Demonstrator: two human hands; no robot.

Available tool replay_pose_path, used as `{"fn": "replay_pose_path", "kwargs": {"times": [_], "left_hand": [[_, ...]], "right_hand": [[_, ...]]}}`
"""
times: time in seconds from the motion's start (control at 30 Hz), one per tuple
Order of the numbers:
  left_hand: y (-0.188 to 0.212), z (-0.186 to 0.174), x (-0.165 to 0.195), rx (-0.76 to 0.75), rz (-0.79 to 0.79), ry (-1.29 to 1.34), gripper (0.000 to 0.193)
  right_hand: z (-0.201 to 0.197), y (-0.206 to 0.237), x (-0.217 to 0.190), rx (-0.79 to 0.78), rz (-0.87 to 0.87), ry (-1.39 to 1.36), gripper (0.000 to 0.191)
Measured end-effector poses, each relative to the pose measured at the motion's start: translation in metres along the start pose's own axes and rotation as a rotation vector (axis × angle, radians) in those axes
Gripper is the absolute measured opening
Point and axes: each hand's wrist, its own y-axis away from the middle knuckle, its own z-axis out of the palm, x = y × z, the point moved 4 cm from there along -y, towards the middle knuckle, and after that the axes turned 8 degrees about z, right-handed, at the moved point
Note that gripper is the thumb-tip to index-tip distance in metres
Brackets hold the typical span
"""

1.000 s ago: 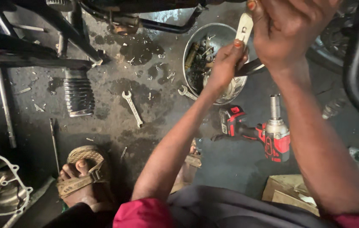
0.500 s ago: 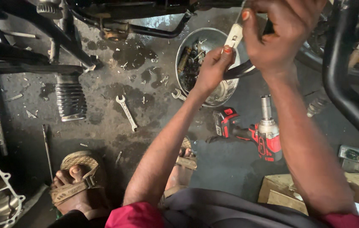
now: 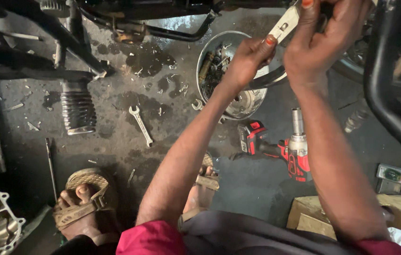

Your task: The person is working on a motorcycle engine, using a wrench to tighten or loosen bolts. They manipulate small parts and tools while seated on the floor in a workshop environment.

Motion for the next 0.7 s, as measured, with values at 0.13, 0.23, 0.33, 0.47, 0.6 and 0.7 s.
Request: {"fn": "replay_pose_path", "kwargs": {"times": [0.13, 0.23, 0.33, 0.47, 0.6, 0.7], "left_hand": [[0.001, 0.002, -0.003, 0.000, 0.025, 0.130, 0.056], [0.006, 0.001, -0.001, 0.070, 0.008, -0.029, 0.061], [0.009, 0.003, 0.006, 0.093, 0.086, -0.076, 0.062], [0.012, 0.001, 0.007, 0.136, 0.010, -0.066, 0.062], [0.021, 0.008, 0.003, 0.205, -0.024, -0.039, 0.060], [0.032, 0.011, 0.001, 0.269, -0.025, 0.052, 0.057]], "right_hand": [[0.003, -0.001, -0.001, 0.044, 0.017, 0.070, 0.021], [0.005, -0.005, 0.001, 0.097, 0.096, -0.009, 0.026], [0.007, -0.005, -0.004, 0.060, 0.052, -0.026, 0.015], [0.005, -0.007, -0.004, 0.061, 0.070, -0.013, 0.020], [0.006, -0.012, -0.008, 0.006, 0.054, 0.041, 0.009], [0.010, -0.013, -0.020, 0.030, -0.091, 0.095, 0.013]]}}
